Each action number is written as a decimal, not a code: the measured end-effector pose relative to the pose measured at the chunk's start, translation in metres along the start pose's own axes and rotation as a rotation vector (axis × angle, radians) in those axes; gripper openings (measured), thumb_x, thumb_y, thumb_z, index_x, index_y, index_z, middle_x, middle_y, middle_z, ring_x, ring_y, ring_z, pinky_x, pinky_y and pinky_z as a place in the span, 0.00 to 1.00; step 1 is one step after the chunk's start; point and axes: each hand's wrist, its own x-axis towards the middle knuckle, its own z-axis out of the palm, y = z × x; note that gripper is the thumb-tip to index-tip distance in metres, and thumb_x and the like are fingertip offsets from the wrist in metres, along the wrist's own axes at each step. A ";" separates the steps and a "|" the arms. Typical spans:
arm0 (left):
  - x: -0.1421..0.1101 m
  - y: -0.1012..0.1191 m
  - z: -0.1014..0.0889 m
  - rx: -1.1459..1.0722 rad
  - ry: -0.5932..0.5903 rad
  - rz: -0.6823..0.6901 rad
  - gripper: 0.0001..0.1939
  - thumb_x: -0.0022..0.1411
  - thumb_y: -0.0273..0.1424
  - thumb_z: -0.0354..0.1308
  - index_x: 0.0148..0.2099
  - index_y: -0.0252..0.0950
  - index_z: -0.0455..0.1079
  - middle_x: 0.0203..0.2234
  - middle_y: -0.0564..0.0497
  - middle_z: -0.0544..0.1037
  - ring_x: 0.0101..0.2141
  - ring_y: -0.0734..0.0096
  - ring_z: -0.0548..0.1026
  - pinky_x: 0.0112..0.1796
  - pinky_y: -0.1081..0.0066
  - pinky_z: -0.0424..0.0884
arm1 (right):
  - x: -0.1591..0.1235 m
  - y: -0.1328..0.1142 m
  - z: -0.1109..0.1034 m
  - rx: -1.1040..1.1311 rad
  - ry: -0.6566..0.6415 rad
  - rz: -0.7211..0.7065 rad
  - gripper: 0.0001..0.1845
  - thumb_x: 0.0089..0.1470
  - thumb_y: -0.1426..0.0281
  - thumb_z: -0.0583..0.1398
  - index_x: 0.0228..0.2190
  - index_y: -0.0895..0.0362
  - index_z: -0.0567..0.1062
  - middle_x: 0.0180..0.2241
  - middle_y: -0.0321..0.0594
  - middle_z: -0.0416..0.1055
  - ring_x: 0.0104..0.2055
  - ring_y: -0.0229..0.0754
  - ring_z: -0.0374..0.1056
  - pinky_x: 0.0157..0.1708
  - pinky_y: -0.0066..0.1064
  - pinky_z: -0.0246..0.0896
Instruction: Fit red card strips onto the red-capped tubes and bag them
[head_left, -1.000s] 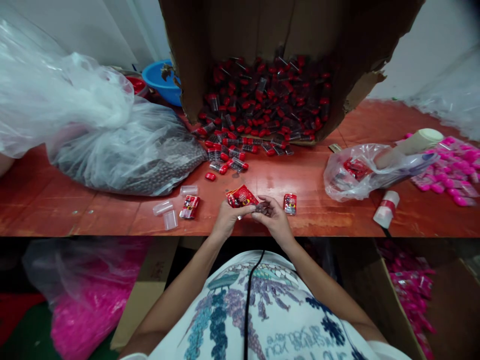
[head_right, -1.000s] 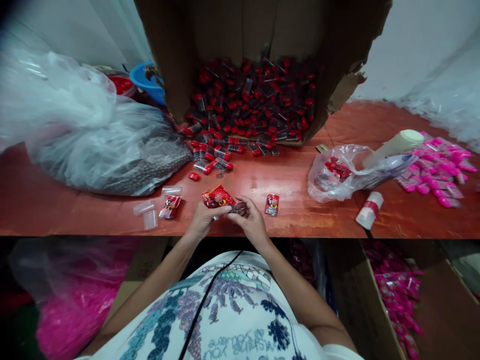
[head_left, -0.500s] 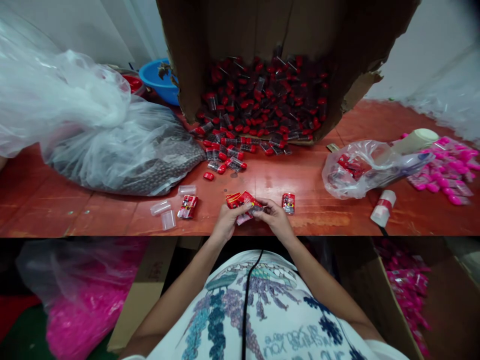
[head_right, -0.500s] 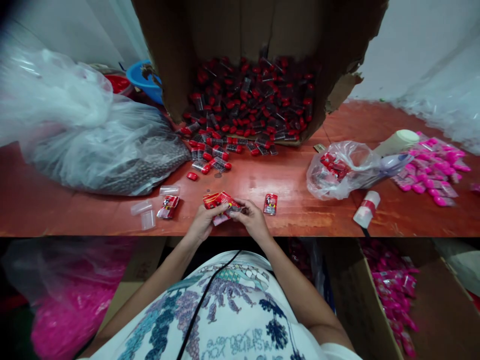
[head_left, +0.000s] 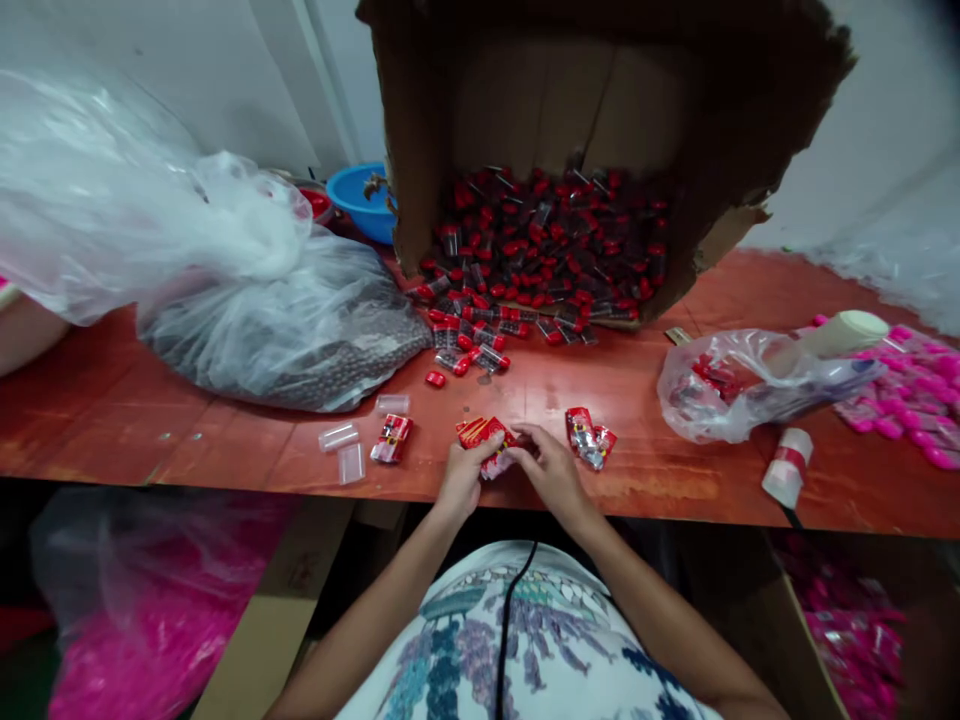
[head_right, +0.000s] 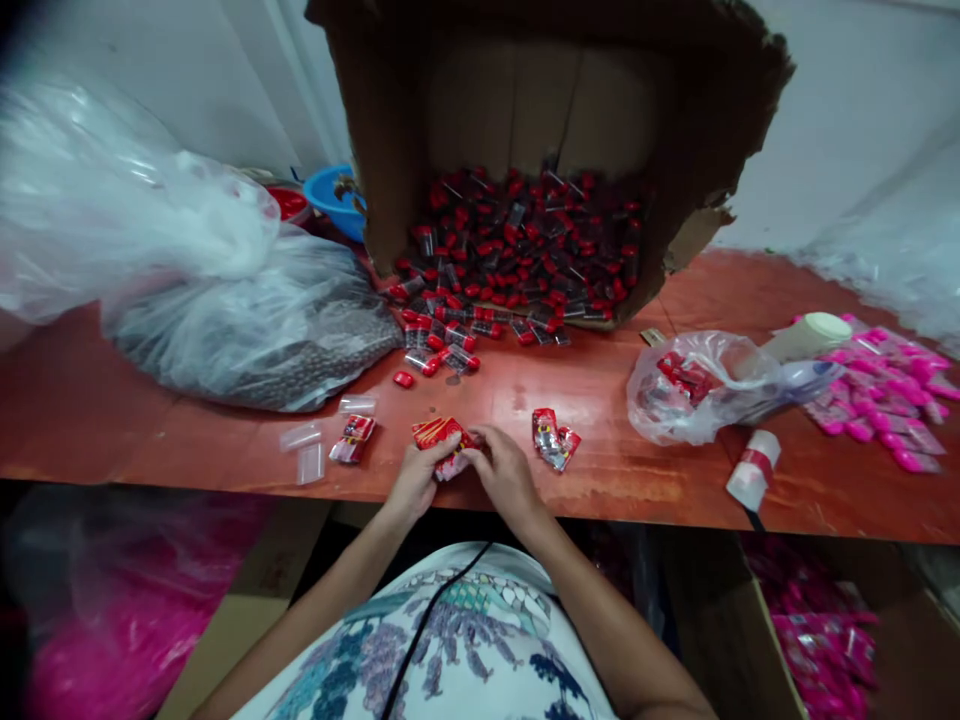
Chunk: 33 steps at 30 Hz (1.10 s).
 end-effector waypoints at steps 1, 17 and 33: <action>0.000 0.001 -0.001 -0.002 -0.008 0.015 0.15 0.39 0.28 0.71 0.32 0.29 0.75 0.24 0.49 0.78 0.25 0.71 0.76 0.30 0.72 0.72 | 0.005 -0.003 0.010 0.036 -0.021 0.001 0.15 0.57 0.69 0.55 0.47 0.53 0.70 0.41 0.41 0.73 0.41 0.41 0.69 0.40 0.32 0.65; 0.017 0.031 -0.027 -0.194 0.224 0.086 0.15 0.35 0.20 0.70 0.30 0.28 0.74 0.25 0.47 0.79 0.28 0.67 0.78 0.32 0.70 0.75 | 0.150 0.034 0.029 -0.377 -0.035 -0.140 0.23 0.53 0.72 0.58 0.52 0.54 0.69 0.47 0.46 0.70 0.48 0.48 0.64 0.51 0.39 0.57; 0.018 0.015 -0.012 -0.196 0.169 -0.087 0.04 0.45 0.18 0.63 0.26 0.27 0.73 0.22 0.46 0.78 0.23 0.71 0.76 0.25 0.75 0.73 | 0.026 0.021 -0.036 -0.082 0.144 -0.015 0.10 0.50 0.69 0.59 0.37 0.54 0.73 0.38 0.40 0.67 0.37 0.41 0.66 0.36 0.32 0.63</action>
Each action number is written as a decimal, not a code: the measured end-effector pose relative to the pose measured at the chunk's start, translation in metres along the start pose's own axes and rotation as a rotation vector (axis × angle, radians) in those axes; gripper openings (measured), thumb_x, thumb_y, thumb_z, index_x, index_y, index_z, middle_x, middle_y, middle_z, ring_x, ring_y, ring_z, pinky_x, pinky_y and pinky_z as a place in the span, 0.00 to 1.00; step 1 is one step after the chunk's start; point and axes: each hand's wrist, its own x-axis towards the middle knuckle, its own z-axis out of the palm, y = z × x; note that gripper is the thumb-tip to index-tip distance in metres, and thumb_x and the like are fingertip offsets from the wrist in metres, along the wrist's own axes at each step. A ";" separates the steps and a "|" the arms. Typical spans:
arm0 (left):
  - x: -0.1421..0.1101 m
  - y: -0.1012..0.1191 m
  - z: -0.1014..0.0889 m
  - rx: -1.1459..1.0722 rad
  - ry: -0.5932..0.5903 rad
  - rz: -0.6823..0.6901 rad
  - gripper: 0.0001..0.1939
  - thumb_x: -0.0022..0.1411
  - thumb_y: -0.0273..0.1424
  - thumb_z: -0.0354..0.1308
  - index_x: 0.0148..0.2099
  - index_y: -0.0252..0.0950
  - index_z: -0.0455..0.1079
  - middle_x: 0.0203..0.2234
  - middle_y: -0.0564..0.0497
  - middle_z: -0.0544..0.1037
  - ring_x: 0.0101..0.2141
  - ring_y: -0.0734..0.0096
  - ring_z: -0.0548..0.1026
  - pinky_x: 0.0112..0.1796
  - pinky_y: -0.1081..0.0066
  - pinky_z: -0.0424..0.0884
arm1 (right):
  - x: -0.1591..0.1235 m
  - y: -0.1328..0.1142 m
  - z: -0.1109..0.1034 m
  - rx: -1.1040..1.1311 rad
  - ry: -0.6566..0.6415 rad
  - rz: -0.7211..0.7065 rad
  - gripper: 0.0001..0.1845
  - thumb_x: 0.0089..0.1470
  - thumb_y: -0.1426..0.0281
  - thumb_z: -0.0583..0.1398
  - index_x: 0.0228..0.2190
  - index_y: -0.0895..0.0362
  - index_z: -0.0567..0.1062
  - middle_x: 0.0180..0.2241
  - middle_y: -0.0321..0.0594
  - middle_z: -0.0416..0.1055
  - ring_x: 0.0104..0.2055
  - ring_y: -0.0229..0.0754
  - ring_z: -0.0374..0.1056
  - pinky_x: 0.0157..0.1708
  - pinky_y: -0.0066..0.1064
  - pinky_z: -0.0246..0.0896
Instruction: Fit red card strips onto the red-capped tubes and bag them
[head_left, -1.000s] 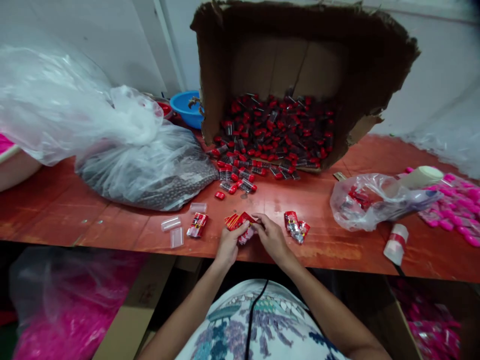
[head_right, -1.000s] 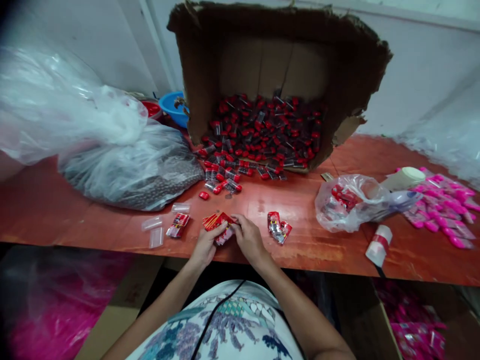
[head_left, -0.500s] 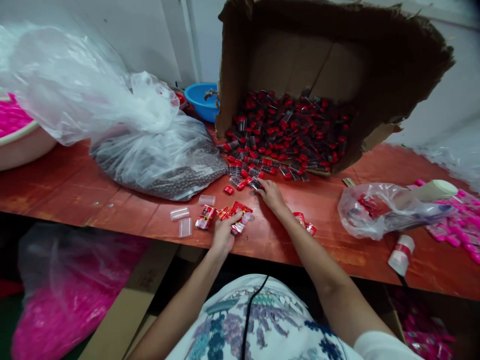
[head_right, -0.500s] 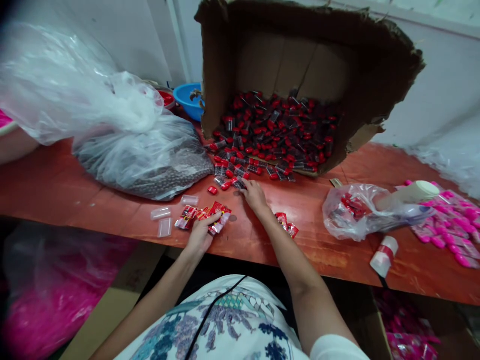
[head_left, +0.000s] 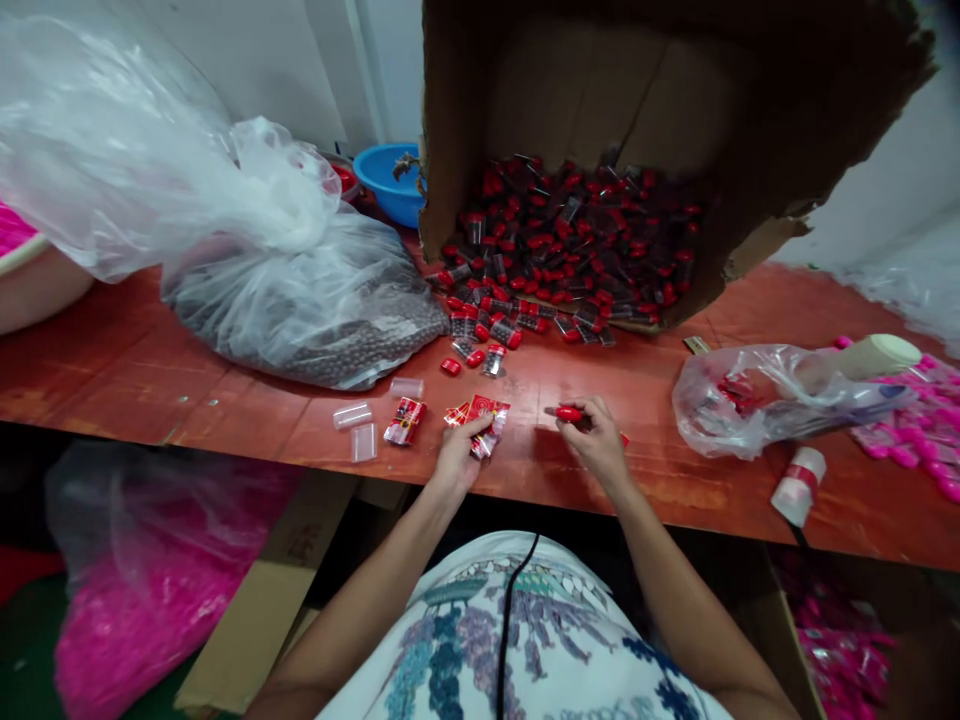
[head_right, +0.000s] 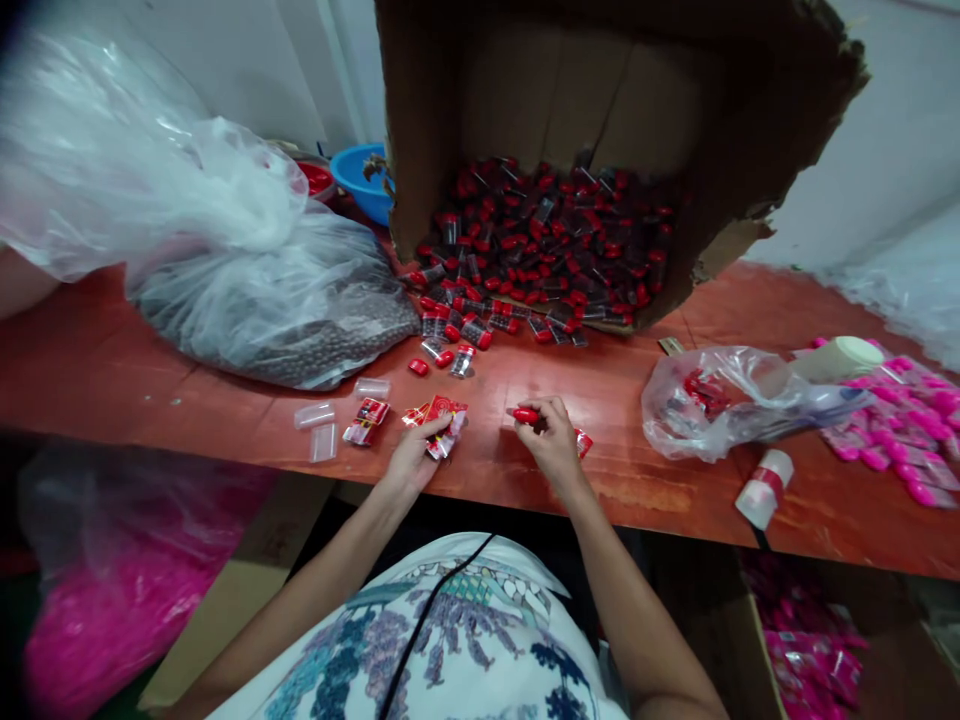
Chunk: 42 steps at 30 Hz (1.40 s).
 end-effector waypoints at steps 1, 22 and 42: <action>-0.001 -0.002 0.003 -0.017 0.011 -0.002 0.04 0.45 0.17 0.63 0.26 0.27 0.73 0.22 0.46 0.78 0.23 0.71 0.76 0.25 0.75 0.73 | -0.005 -0.002 -0.003 -0.032 -0.045 -0.021 0.10 0.50 0.70 0.59 0.37 0.54 0.74 0.38 0.40 0.67 0.37 0.41 0.66 0.36 0.32 0.63; -0.018 -0.016 0.024 0.062 -0.054 0.124 0.12 0.39 0.23 0.70 0.30 0.29 0.75 0.25 0.49 0.79 0.26 0.71 0.76 0.31 0.72 0.73 | -0.037 -0.031 0.019 0.289 -0.220 0.119 0.19 0.56 0.65 0.56 0.50 0.51 0.70 0.44 0.40 0.71 0.40 0.41 0.68 0.40 0.32 0.65; -0.035 -0.009 0.031 0.362 -0.269 0.203 0.13 0.34 0.23 0.72 0.27 0.32 0.75 0.21 0.52 0.76 0.22 0.74 0.71 0.25 0.76 0.67 | -0.037 -0.024 0.012 0.670 -0.239 0.261 0.16 0.50 0.62 0.62 0.41 0.54 0.72 0.28 0.34 0.70 0.28 0.36 0.66 0.28 0.28 0.65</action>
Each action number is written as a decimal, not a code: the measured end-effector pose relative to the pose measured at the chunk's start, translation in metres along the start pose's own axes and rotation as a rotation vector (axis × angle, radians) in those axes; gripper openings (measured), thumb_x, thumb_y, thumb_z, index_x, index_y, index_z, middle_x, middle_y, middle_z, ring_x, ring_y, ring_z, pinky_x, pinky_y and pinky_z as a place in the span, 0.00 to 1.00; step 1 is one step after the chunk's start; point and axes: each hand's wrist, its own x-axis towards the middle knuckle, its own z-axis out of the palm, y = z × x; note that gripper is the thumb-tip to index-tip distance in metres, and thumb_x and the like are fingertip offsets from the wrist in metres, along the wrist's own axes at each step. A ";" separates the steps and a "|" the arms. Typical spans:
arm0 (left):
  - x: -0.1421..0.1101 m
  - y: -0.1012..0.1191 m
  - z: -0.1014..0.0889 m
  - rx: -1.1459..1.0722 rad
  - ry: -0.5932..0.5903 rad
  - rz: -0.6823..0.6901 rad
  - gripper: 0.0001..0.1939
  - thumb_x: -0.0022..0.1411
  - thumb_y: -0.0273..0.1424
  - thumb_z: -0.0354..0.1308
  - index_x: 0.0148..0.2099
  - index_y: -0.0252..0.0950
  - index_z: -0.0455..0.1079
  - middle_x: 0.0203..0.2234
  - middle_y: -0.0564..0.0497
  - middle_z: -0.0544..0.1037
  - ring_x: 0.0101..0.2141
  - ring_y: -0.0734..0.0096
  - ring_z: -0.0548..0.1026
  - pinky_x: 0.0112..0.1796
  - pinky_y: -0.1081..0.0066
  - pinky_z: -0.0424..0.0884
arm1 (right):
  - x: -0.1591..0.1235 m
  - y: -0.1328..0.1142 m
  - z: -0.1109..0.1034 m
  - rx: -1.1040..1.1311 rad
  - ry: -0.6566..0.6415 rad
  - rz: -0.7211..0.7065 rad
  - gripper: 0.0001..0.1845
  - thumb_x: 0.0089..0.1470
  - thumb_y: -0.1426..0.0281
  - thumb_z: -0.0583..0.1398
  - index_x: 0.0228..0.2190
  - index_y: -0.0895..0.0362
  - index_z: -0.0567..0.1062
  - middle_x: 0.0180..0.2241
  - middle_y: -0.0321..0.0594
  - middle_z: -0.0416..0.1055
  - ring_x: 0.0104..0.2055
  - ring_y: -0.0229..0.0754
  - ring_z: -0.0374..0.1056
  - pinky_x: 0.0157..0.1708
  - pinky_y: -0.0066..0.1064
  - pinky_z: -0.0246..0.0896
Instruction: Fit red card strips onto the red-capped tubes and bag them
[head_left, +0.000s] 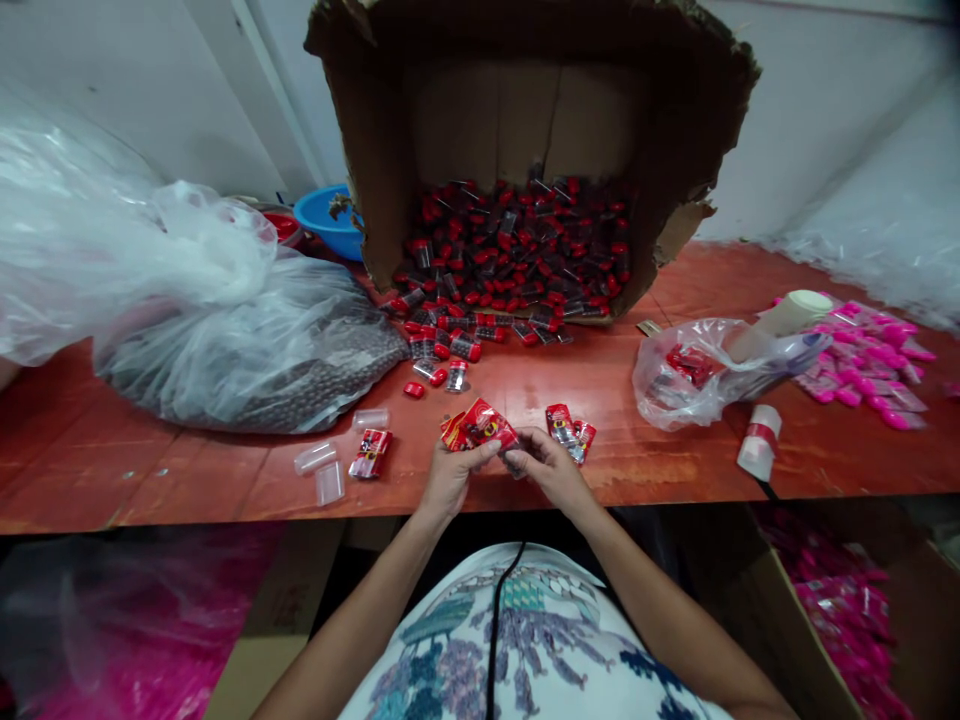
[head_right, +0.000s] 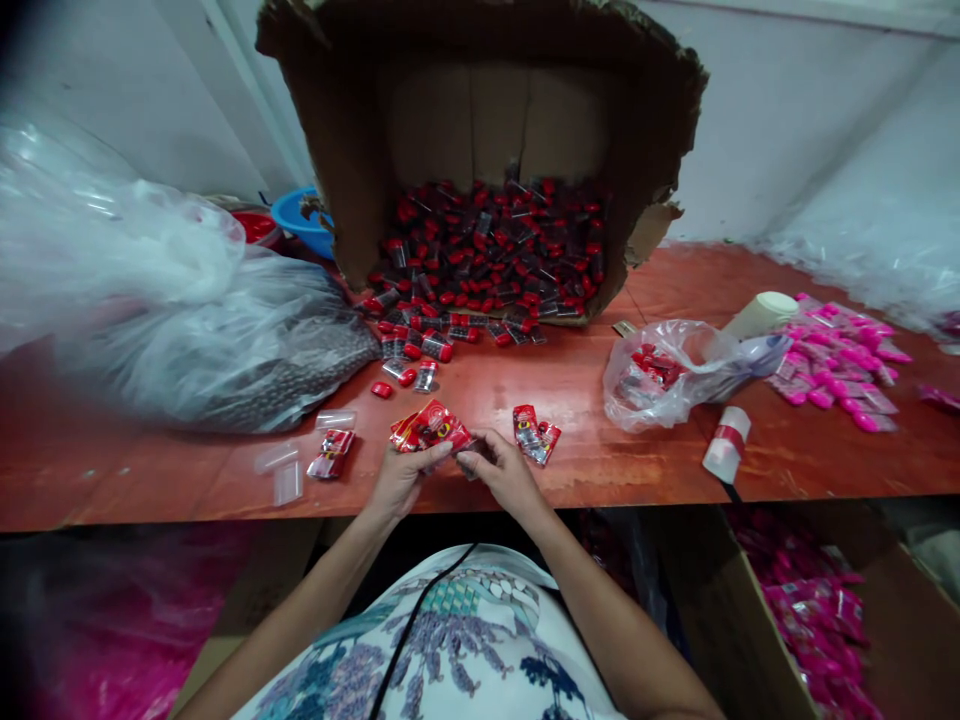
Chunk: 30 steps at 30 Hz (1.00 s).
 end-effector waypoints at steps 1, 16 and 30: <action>-0.001 0.001 0.001 0.006 -0.002 -0.009 0.13 0.33 0.23 0.72 0.26 0.32 0.75 0.20 0.53 0.76 0.20 0.75 0.70 0.24 0.76 0.65 | 0.000 0.000 -0.002 -0.020 0.006 0.001 0.16 0.50 0.63 0.62 0.42 0.54 0.73 0.28 0.34 0.71 0.28 0.36 0.66 0.28 0.28 0.65; -0.002 0.002 0.001 0.075 -0.049 -0.135 0.16 0.34 0.26 0.72 0.29 0.30 0.74 0.24 0.48 0.78 0.25 0.66 0.76 0.30 0.70 0.72 | -0.013 0.007 0.004 -0.309 0.147 -0.122 0.19 0.52 0.66 0.60 0.47 0.51 0.67 0.38 0.39 0.74 0.38 0.42 0.72 0.37 0.33 0.68; -0.004 -0.010 -0.001 0.143 -0.057 -0.091 0.12 0.38 0.28 0.71 0.28 0.30 0.75 0.21 0.49 0.77 0.23 0.70 0.74 0.28 0.73 0.70 | -0.012 0.013 0.008 -0.118 0.168 -0.069 0.19 0.51 0.66 0.61 0.46 0.51 0.65 0.33 0.36 0.73 0.34 0.40 0.70 0.33 0.31 0.66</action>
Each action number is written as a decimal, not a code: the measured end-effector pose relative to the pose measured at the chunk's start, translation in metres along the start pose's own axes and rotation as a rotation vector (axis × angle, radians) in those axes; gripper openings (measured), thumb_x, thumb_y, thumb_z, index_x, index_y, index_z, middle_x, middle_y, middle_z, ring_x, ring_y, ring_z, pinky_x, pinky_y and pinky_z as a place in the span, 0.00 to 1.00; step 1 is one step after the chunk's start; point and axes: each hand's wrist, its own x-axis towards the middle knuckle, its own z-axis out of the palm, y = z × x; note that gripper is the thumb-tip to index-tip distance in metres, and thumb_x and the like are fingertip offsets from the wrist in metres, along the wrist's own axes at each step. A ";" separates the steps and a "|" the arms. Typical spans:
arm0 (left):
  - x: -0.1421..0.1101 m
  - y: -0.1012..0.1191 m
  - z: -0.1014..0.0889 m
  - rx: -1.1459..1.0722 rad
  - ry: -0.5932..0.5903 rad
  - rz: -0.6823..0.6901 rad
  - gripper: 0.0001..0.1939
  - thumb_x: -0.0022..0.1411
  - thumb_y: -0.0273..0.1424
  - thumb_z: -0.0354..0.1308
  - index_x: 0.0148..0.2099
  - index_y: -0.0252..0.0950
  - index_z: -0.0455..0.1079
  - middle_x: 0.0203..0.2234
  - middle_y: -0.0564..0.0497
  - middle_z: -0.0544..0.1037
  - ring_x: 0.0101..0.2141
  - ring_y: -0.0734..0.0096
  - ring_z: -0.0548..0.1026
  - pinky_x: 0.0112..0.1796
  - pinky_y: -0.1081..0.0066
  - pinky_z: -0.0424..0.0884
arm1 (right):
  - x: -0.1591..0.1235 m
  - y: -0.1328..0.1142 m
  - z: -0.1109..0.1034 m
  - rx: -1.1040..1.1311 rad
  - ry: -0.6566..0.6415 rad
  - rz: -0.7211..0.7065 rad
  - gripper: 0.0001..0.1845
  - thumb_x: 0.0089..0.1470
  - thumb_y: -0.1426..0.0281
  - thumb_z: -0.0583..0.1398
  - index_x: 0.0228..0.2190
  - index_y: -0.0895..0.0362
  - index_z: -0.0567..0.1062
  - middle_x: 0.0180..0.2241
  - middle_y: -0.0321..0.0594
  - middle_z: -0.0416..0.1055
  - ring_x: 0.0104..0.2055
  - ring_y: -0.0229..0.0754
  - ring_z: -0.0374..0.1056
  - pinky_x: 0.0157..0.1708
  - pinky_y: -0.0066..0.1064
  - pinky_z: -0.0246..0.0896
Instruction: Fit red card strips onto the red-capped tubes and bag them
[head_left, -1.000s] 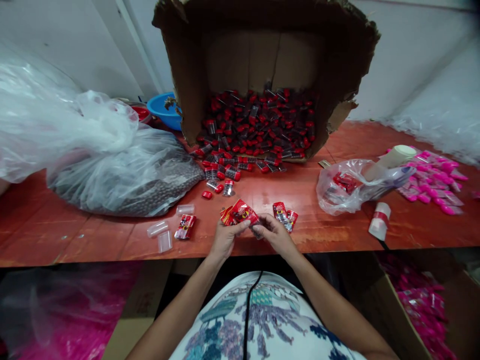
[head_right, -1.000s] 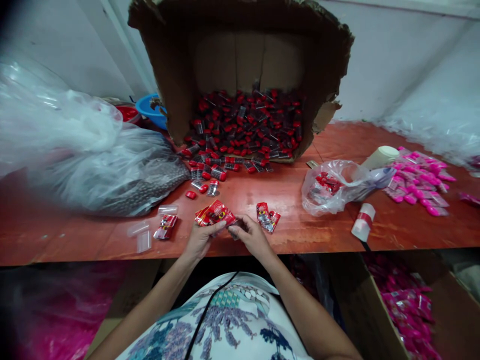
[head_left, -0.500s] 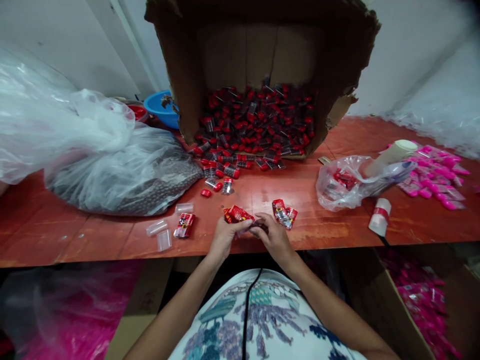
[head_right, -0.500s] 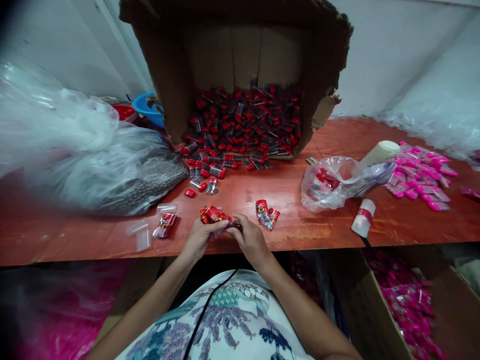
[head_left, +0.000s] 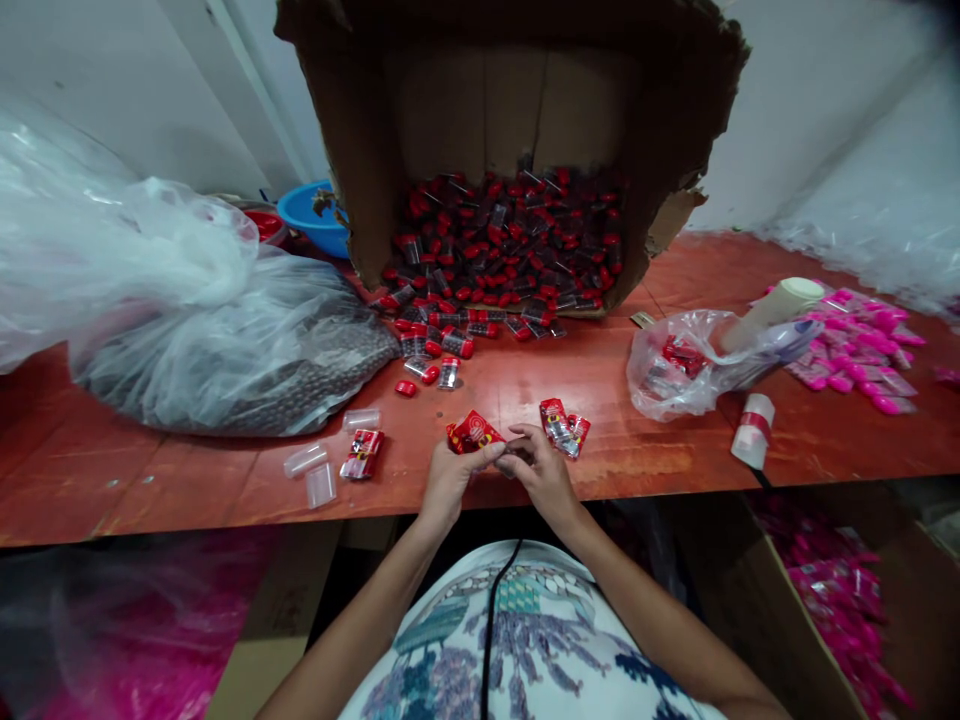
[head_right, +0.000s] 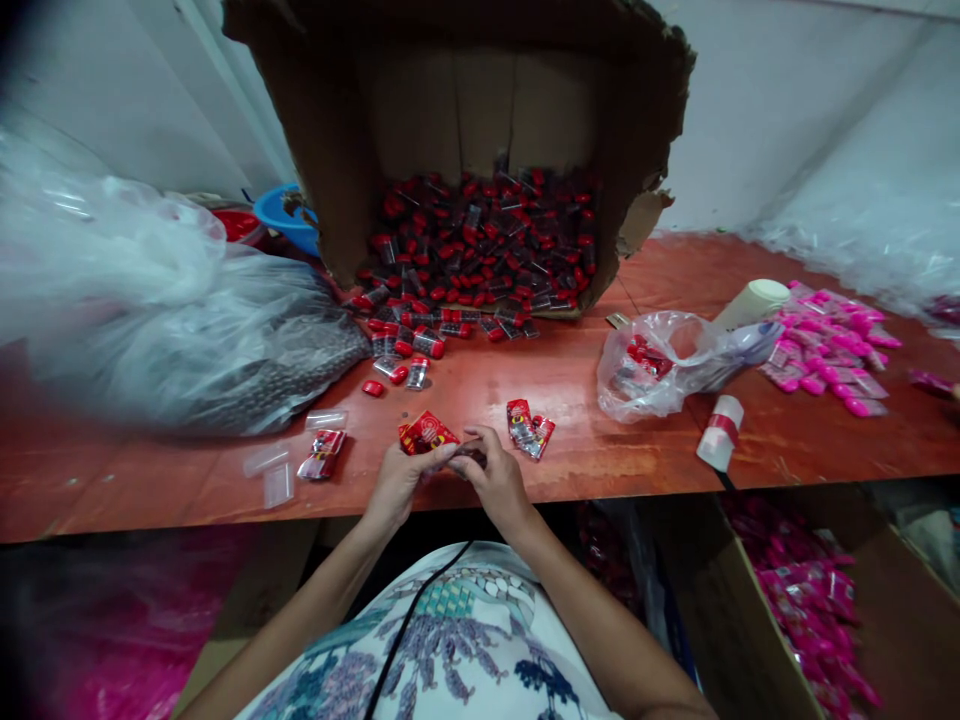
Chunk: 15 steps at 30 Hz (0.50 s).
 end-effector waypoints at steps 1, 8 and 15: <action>0.000 0.000 -0.001 -0.001 -0.020 -0.008 0.13 0.38 0.27 0.71 0.29 0.30 0.75 0.23 0.48 0.78 0.24 0.69 0.75 0.29 0.72 0.71 | 0.002 0.001 -0.001 0.052 0.001 0.025 0.19 0.51 0.66 0.61 0.45 0.51 0.65 0.32 0.36 0.73 0.33 0.40 0.70 0.32 0.31 0.67; -0.002 0.000 -0.006 -0.087 -0.045 -0.032 0.15 0.40 0.26 0.70 0.35 0.30 0.77 0.31 0.44 0.81 0.31 0.64 0.78 0.36 0.69 0.73 | 0.007 0.011 -0.013 0.003 -0.061 0.029 0.21 0.46 0.69 0.64 0.44 0.50 0.73 0.41 0.38 0.67 0.37 0.39 0.68 0.39 0.32 0.66; -0.003 -0.004 -0.002 -0.128 -0.059 -0.073 0.16 0.41 0.29 0.71 0.35 0.31 0.77 0.30 0.47 0.81 0.30 0.67 0.77 0.35 0.71 0.72 | 0.005 0.012 -0.015 -0.002 -0.075 -0.018 0.21 0.48 0.70 0.64 0.46 0.47 0.73 0.42 0.37 0.65 0.34 0.36 0.67 0.36 0.30 0.66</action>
